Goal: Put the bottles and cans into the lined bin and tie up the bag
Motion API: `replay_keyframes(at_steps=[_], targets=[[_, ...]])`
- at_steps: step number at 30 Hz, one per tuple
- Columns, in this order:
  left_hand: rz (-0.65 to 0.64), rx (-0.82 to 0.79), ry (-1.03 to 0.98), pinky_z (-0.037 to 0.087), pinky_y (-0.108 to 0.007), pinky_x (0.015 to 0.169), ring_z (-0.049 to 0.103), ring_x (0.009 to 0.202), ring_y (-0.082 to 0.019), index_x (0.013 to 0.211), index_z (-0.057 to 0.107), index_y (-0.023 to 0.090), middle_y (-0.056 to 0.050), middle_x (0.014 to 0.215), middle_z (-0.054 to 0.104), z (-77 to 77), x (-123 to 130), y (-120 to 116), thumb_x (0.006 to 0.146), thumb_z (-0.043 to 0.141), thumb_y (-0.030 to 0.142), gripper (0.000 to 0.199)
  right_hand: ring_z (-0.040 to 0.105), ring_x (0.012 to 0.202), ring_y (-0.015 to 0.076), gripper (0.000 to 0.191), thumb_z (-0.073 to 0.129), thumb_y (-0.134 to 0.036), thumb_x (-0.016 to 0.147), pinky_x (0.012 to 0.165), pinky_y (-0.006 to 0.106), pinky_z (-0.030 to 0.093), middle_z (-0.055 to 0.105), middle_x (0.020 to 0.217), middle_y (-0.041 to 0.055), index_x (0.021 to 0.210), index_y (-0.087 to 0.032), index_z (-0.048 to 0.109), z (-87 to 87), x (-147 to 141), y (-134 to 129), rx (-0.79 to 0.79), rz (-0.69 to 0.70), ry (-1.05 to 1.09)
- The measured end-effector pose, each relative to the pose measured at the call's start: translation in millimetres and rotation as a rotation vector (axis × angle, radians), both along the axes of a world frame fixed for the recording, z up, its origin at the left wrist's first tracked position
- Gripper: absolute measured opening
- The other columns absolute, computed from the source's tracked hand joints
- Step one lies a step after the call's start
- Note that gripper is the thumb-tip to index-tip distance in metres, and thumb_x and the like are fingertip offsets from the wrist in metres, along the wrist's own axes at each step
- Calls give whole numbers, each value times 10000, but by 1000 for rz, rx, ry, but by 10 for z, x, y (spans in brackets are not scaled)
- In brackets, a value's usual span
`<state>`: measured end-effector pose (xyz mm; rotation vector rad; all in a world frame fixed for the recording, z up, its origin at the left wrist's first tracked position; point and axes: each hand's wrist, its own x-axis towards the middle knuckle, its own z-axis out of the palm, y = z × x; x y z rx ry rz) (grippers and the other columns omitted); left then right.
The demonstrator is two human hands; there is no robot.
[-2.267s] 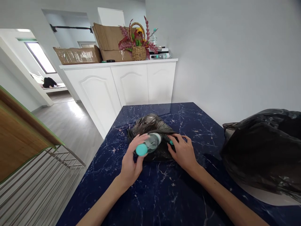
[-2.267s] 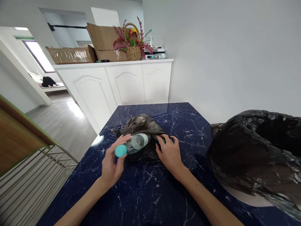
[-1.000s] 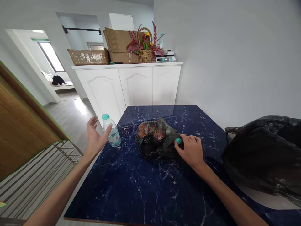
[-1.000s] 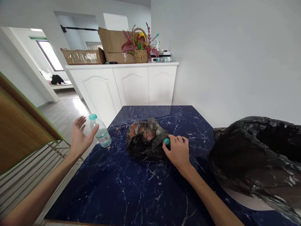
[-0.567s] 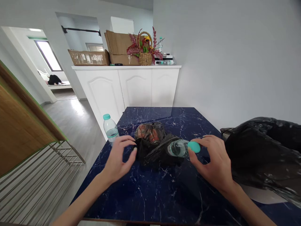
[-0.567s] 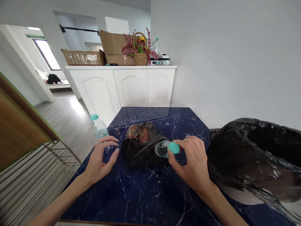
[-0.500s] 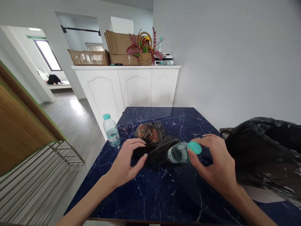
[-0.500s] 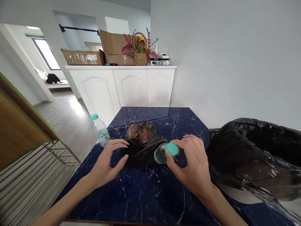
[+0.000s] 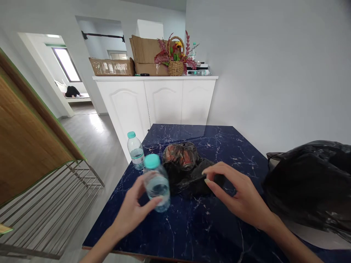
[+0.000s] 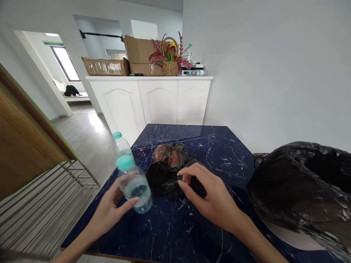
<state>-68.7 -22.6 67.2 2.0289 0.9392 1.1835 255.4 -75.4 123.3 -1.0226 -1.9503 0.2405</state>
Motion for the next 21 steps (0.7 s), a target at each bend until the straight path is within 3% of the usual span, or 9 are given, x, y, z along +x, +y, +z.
replay_keyframes(at_steps=[3, 6, 9, 12, 17, 21], targets=[[327, -33, -53, 617, -557, 1092, 750, 1247, -349, 1418, 608, 297, -102, 1414, 736, -106, -463, 160, 901, 817, 505, 595, 762, 862, 170, 191, 540, -344, 1125, 703, 256, 633, 768, 1053, 29, 1235, -324, 695, -348, 246, 61, -172, -1, -184], [517, -71, -93, 558, -617, 1146, 726, 1277, -377, 1370, 610, 259, -124, 1418, 724, -158, -749, 326, 820, 860, 590, 689, 791, 1044, 230, 279, 490, -347, 1133, 827, 339, 683, 780, 1228, 63, 1300, -315, 711, -777, 434, 180, -155, -124, -324], [556, -85, -112, 571, -616, 1124, 732, 1258, -376, 1351, 598, 247, -137, 1423, 710, -211, -842, 473, 788, 876, 607, 724, 760, 1204, 284, 365, 431, -282, 1130, 971, 433, 673, 761, 1324, 97, 1378, -280, 698, -1141, 518, 337, -111, -198, -409], [565, -79, -103, 577, -600, 1116, 728, 1267, -367, 1354, 587, 245, -145, 1431, 702, -268, -835, 597, 800, 867, 604, 716, 714, 1300, 303, 437, 385, -239, 1120, 1027, 458, 651, 733, 1382, 118, 1476, -263, 636, -1360, 503, 468, -143, -189, -447], [557, -70, -97, 582, -603, 1108, 740, 1235, -361, 1364, 571, 236, -150, 1372, 728, -323, -784, 780, 794, 869, 612, 745, 670, 1357, 329, 530, 371, -222, 1101, 1062, 511, 621, 675, 1468, 138, 1613, -288, 491, -1553, 363, 661, -190, -189, -422], [572, -3, -21, 537, -615, 1159, 700, 1300, -373, 1437, 507, 236, -161, 1433, 685, -358, -768, 821, 798, 860, 616, 823, 542, 1486, 403, 547, 428, -295, 1100, 1123, 615, 558, 530, 1631, 178, 1647, -265, 435, -1624, 256, 883, -184, -225, -328]])
